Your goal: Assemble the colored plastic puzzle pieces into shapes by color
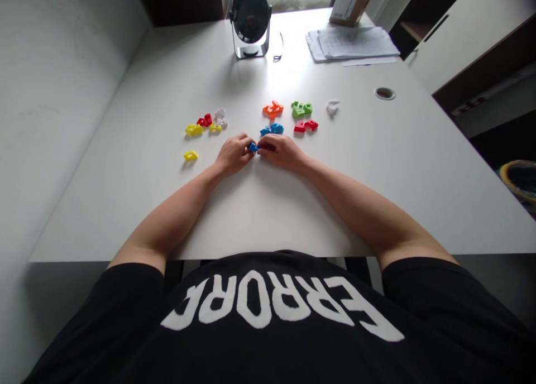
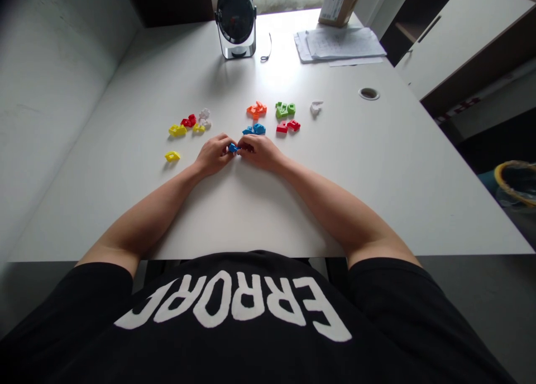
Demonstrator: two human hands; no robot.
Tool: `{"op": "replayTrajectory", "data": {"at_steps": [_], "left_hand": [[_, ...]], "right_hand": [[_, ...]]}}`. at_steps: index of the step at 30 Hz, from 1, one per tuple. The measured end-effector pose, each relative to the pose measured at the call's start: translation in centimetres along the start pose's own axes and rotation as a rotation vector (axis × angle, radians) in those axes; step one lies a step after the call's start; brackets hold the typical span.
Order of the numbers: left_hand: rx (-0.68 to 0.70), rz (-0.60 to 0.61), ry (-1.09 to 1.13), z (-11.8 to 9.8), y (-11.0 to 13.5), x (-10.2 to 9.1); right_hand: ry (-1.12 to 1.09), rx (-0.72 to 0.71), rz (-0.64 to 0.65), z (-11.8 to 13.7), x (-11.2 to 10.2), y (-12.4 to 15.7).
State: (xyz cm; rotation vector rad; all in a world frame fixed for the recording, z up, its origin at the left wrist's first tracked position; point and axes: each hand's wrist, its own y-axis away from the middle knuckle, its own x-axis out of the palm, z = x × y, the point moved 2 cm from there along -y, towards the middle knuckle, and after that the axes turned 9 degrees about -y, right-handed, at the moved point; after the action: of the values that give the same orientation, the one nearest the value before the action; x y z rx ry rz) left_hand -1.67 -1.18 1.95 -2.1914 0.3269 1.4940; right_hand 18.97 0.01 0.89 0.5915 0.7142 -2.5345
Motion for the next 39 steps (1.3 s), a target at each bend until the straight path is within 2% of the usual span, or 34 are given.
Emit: {"op": "replayTrajectory", "data": {"at_steps": [39], "left_hand": [[-0.025,0.015,-0.033,-0.25,-0.11,-0.15]], "right_hand": [[0.022,0.031,-0.012,0.65,-0.01,-0.08]]}}
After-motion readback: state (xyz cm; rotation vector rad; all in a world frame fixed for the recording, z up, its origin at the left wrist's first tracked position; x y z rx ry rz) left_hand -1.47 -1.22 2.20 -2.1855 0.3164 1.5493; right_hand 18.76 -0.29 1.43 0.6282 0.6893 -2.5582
